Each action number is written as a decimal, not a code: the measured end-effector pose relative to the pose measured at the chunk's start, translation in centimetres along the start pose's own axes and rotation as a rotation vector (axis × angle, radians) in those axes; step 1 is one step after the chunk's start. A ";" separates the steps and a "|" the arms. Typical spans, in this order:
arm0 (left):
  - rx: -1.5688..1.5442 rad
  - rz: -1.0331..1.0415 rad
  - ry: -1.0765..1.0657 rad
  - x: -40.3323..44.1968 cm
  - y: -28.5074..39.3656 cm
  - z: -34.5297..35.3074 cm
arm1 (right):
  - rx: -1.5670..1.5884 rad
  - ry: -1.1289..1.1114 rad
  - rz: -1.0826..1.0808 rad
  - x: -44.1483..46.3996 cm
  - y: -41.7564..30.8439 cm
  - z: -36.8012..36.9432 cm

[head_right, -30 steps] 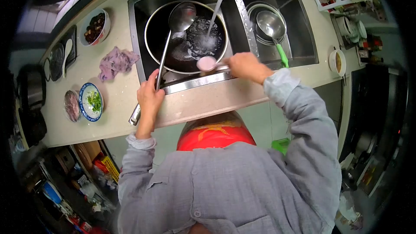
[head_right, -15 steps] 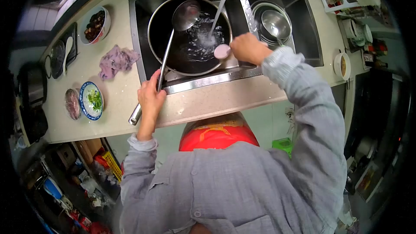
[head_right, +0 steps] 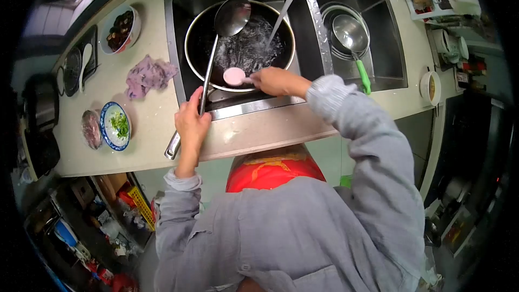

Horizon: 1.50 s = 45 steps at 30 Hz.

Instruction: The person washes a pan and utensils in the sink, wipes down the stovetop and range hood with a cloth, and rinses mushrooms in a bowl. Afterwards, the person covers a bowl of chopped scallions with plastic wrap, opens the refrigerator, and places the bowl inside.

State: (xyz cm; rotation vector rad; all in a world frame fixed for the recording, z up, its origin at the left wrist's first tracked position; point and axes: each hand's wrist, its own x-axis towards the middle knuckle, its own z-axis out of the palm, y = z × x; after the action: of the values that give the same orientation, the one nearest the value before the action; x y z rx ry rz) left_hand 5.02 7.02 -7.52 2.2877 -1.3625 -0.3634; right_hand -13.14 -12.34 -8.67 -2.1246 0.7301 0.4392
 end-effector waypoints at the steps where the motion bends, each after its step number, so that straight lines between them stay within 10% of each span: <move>1: -0.012 -0.001 0.008 0.0 0.0 0.0 | -0.081 -0.026 0.043 -1.6 -0.7 -0.7; 8: -0.001 0.035 -0.023 0.1 0.1 -0.4 | -0.809 0.023 0.252 -5.5 2.8 -7.6; 18: -0.010 0.011 -0.076 0.4 0.1 -0.6 | -0.402 -0.009 0.176 -8.7 -1.4 -1.8; 25: 0.003 0.019 -0.072 0.3 0.3 -0.5 | -1.425 0.263 -0.062 -3.8 6.3 -3.6; 32: -0.004 0.034 -0.024 0.2 0.1 0.0 | -0.444 -0.149 0.169 -3.5 0.1 -2.2; 37: -0.004 0.053 -0.003 0.3 0.0 -0.2 | -0.068 -0.028 0.169 -1.3 -0.6 -1.1; 45: -0.050 0.053 0.002 0.5 0.1 0.0 | -1.276 0.224 0.104 1.7 7.9 -5.7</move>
State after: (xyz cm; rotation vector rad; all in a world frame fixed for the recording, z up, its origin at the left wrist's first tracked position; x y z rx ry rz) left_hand 5.18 6.55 -7.48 2.2067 -1.3952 -0.3737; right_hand -16.54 -21.36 -10.83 -3.3678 0.7711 0.8890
